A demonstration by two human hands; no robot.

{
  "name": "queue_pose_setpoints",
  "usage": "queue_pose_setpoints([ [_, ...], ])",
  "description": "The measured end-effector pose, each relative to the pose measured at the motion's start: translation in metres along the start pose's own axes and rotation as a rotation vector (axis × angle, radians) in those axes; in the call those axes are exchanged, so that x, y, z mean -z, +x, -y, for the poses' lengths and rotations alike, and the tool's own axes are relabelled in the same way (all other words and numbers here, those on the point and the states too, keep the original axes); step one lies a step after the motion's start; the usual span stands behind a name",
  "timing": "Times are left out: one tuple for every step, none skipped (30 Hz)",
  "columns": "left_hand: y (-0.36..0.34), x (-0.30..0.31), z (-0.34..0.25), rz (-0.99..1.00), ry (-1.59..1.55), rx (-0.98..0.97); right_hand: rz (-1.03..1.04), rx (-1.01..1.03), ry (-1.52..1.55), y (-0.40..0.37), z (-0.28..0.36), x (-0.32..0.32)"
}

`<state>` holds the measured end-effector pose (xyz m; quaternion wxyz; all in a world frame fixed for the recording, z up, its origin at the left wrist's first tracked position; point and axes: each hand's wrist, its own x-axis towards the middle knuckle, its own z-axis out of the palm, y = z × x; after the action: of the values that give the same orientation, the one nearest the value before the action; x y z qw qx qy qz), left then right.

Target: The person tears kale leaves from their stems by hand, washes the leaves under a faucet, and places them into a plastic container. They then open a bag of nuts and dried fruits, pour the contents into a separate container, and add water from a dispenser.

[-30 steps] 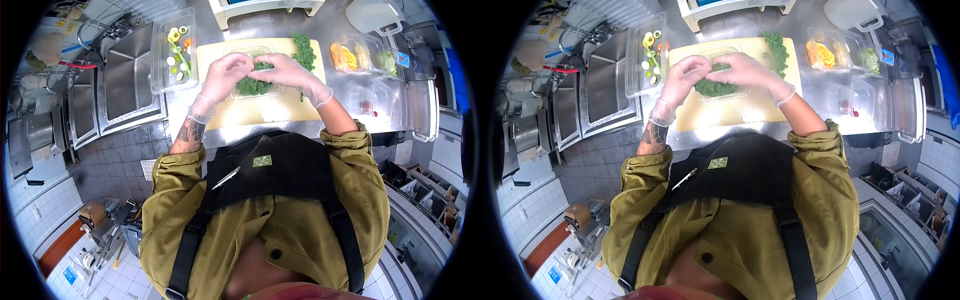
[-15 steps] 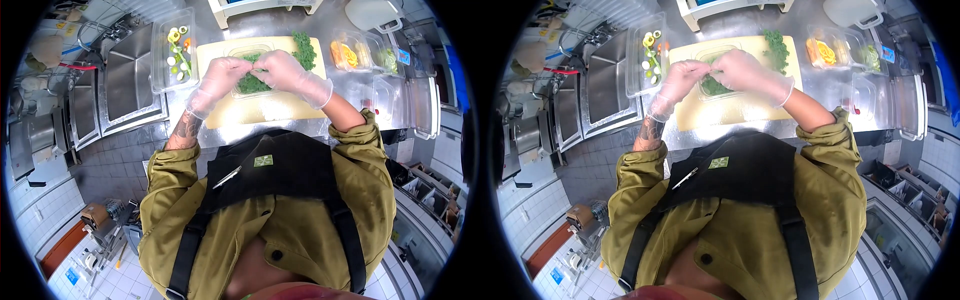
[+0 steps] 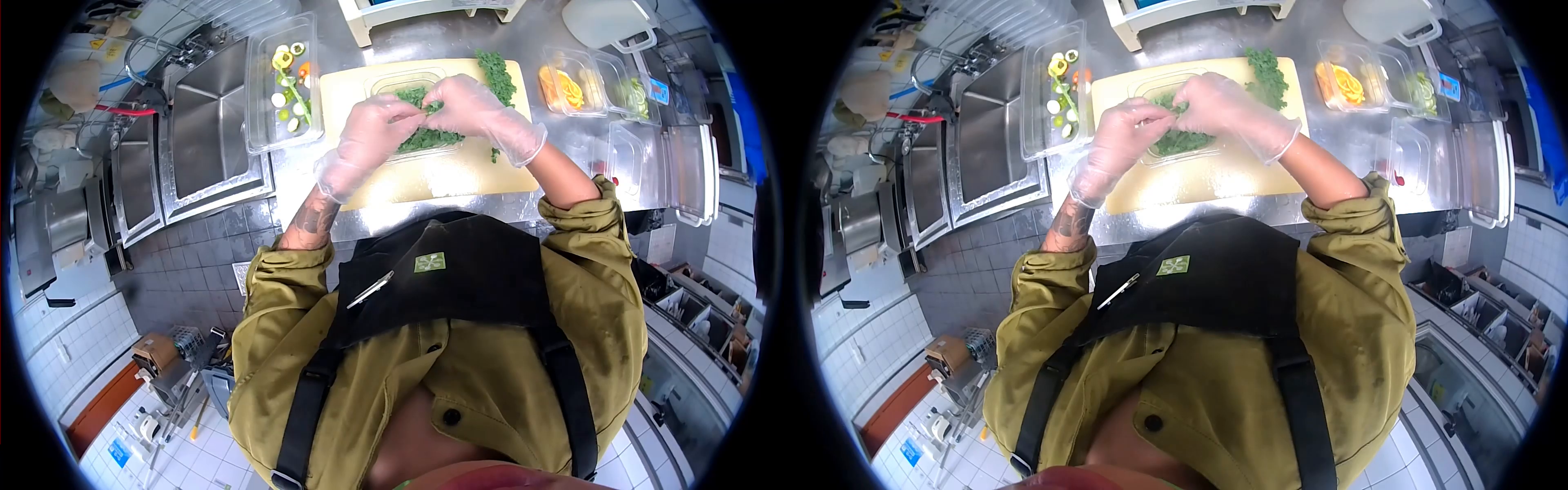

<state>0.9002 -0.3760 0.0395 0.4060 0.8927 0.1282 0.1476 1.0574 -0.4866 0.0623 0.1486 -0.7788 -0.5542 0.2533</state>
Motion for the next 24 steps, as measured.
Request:
queue_pose_setpoints([
  [0.002,0.0,-0.002,-0.06,0.087,-0.062,0.005,-0.053,-0.004,0.002,0.004,0.004],
  [0.005,0.0,-0.003,-0.118,0.172,-0.123,0.011,-0.107,-0.008,0.005,0.01,0.01],
  [0.006,-0.002,-0.005,-0.177,0.258,-0.186,0.016,-0.16,-0.012,0.006,0.014,0.014],
  [0.007,-0.003,-0.005,-0.24,0.193,-0.136,-0.025,-0.162,0.094,0.006,0.013,0.013],
  [0.008,-0.006,-0.004,-0.304,0.129,-0.087,-0.068,-0.161,0.198,0.008,0.009,0.012],
  [0.009,-0.009,-0.001,-0.368,0.064,-0.039,-0.111,-0.159,0.303,0.009,0.006,0.009],
  [0.009,-0.015,0.003,-0.415,-0.046,0.018,-0.188,-0.103,0.277,0.009,0.007,0.005],
  [0.008,-0.024,0.008,-0.46,-0.157,0.078,-0.263,-0.049,0.251,0.006,0.009,0.0],
  [0.007,-0.027,0.008,-0.503,-0.269,0.141,-0.335,0.005,0.225,0.005,0.009,-0.008],
  [0.007,-0.028,0.008,-0.492,-0.398,0.226,-0.438,0.082,0.105,0.006,0.008,-0.017],
  [0.005,-0.029,0.007,-0.478,-0.529,0.311,-0.5,0.18,0.012,0.005,0.007,-0.021],
  [0.004,-0.03,0.007,-0.464,-0.659,0.397,-0.56,0.278,-0.083,0.003,0.008,-0.023],
  [0.003,-0.029,0.008,-0.426,-0.807,0.471,-0.618,0.378,-0.178,0.002,0.008,-0.024],
  [0.002,-0.027,0.011,-0.387,-0.954,0.544,-0.632,0.415,-0.144,0.001,0.009,-0.024],
  [0.001,-0.023,0.015,-0.345,-1.099,0.614,-0.647,0.451,-0.111,0.0,0.01,-0.023],
  [-0.001,-0.022,0.02,-0.35,-1.2,0.633,-0.664,0.488,-0.079,0.0,0.009,-0.021],
  [-0.003,-0.022,0.027,-0.353,-1.301,0.651,-0.642,0.488,-0.043,0.0,0.008,-0.022],
  [-0.004,-0.018,0.029,-0.356,-1.404,0.668,-0.62,0.487,-0.007,-0.001,0.006,-0.023],
  [-0.005,-0.014,0.031,-0.404,-1.407,0.658,-0.598,0.486,0.027,-0.001,0.004,-0.023],
  [-0.008,-0.008,0.032,-0.451,-1.41,0.649,-0.55,0.369,0.188,-0.003,0.002,-0.021],
  [-0.011,0.0,0.034,-0.498,-1.413,0.641,-0.499,0.25,0.348,-0.004,0.001,-0.021],
  [-0.017,0.011,0.047,-0.451,-1.4,0.564,-0.445,0.129,0.505,-0.005,0.0,-0.02],
  [-0.023,0.018,0.055,-0.536,-1.288,0.55,-0.399,0.048,0.526,-0.005,-0.002,-0.018],
  [-0.027,0.028,0.052,-0.619,-1.173,0.536,-0.353,-0.032,0.546,-0.005,-0.005,-0.016],
])
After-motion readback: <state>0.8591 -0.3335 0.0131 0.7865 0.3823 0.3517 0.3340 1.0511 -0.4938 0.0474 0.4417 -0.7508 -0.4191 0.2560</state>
